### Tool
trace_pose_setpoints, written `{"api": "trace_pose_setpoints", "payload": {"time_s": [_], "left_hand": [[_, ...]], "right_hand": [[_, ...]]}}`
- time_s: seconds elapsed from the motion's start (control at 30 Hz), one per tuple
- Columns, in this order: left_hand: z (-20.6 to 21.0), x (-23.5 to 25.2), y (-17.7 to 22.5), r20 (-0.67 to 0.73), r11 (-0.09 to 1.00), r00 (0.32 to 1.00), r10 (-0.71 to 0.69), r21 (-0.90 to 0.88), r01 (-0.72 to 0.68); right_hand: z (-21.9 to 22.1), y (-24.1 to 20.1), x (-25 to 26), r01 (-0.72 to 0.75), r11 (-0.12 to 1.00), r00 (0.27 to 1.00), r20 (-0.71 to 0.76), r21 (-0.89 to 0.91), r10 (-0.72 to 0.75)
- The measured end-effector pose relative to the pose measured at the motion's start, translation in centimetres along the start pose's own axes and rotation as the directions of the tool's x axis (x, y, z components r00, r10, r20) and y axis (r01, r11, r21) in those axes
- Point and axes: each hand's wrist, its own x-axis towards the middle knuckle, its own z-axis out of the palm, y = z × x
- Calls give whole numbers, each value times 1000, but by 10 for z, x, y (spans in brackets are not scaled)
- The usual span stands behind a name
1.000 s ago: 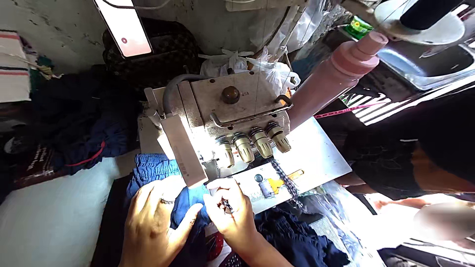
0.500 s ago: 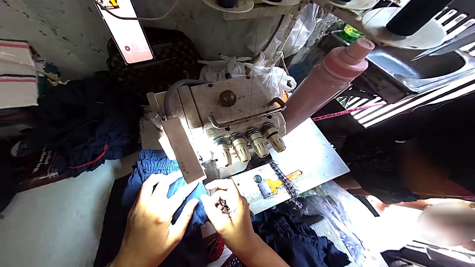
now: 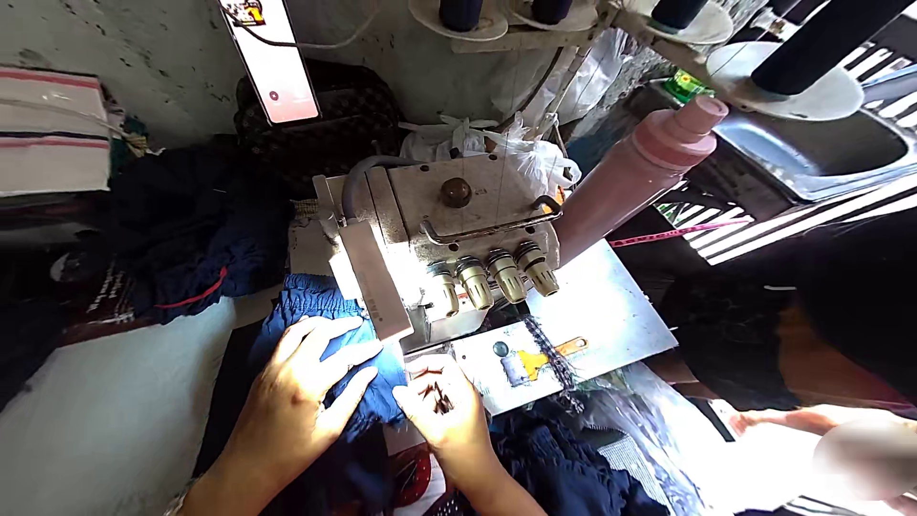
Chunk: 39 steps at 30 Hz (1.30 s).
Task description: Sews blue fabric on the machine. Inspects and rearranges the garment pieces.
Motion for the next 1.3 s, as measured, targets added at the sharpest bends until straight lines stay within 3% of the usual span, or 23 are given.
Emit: {"api": "trace_pose_setpoints", "payload": {"time_s": [0.13,0.27,0.33,0.5,0.6,0.83,0.97,1.17,1.3], "left_hand": [[-1,-7,18,-46,978,997,60,203,-50],[8,-25,57,-63,915,998,-8,402,33],[22,-36,62,-67,913,996,-54,402,76],[50,-34,44,-284,929,959,-9,351,113],[25,-36,42,-175,937,984,13,347,49],[0,-33,28,-64,904,994,94,425,-59],[4,-24,25,-52,898,995,87,436,-55],[-2,-13,20,-24,900,995,92,429,-73],[1,-16,24,-58,885,983,172,448,-128]], "right_hand": [[-8,2,-6,-89,996,996,28,11,89],[-12,1,-10,-4,994,999,40,-110,8],[-14,-1,-10,60,982,997,65,-182,-49],[-19,-10,-1,168,915,985,107,-366,-138],[-23,-11,2,179,891,983,117,-417,-142],[-25,-4,-7,95,949,995,50,-301,-84],[-16,-4,2,38,948,992,123,-317,1],[-4,-6,12,-143,988,984,98,-55,148],[1,-6,13,-154,988,985,80,4,153]]}}
